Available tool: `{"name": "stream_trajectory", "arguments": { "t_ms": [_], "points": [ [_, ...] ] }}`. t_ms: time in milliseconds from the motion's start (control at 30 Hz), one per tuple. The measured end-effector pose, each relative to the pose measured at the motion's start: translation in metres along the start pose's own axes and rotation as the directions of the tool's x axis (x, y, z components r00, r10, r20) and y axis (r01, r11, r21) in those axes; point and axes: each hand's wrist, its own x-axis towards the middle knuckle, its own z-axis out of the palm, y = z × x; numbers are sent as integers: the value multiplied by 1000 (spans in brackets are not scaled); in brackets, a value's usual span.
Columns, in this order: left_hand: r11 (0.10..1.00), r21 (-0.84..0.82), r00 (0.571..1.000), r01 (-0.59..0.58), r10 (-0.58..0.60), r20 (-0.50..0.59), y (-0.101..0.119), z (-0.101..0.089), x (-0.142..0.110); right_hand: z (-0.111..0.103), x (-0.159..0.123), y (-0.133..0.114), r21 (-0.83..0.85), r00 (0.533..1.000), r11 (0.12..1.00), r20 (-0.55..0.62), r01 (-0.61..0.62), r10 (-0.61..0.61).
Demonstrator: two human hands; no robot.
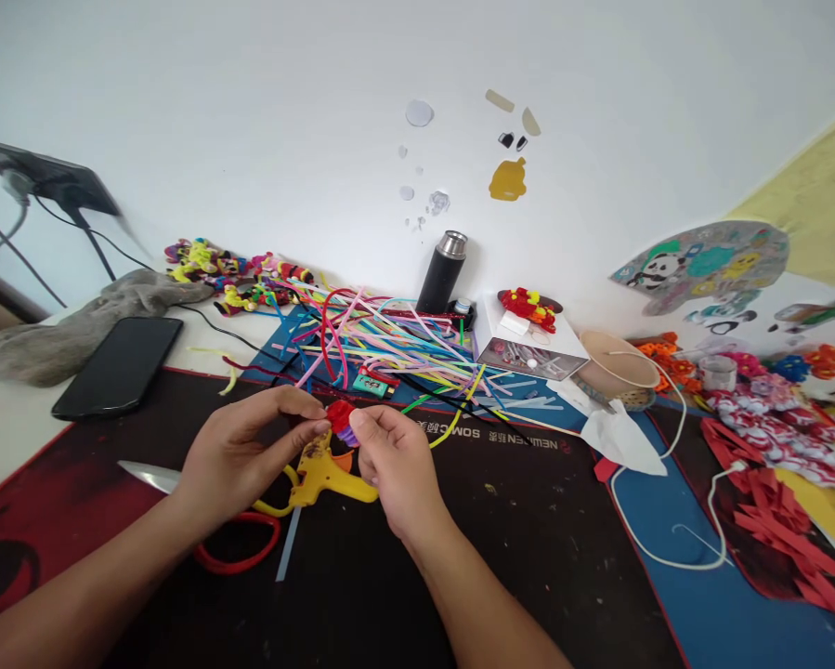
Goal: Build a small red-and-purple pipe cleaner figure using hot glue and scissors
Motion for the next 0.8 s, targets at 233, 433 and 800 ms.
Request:
{"name": "stream_trajectory", "arguments": {
  "t_ms": [233, 433, 800],
  "points": [
    [989, -12, 989, 146, -146, -8, 1, -3, 3, 1, -1, -4, 52, 1000, 998, 0, 20, -20],
    [969, -100, 973, 225, -219, 69, 2, 2, 5, -2, 1, 0, 20, 996, 997, -51, 72, -71],
    [910, -208, 931, 357, -328, 164, 5, 6, 4, 0, -4, 6, -270, 967, 940, -85, 209, -239]
  ]
}}
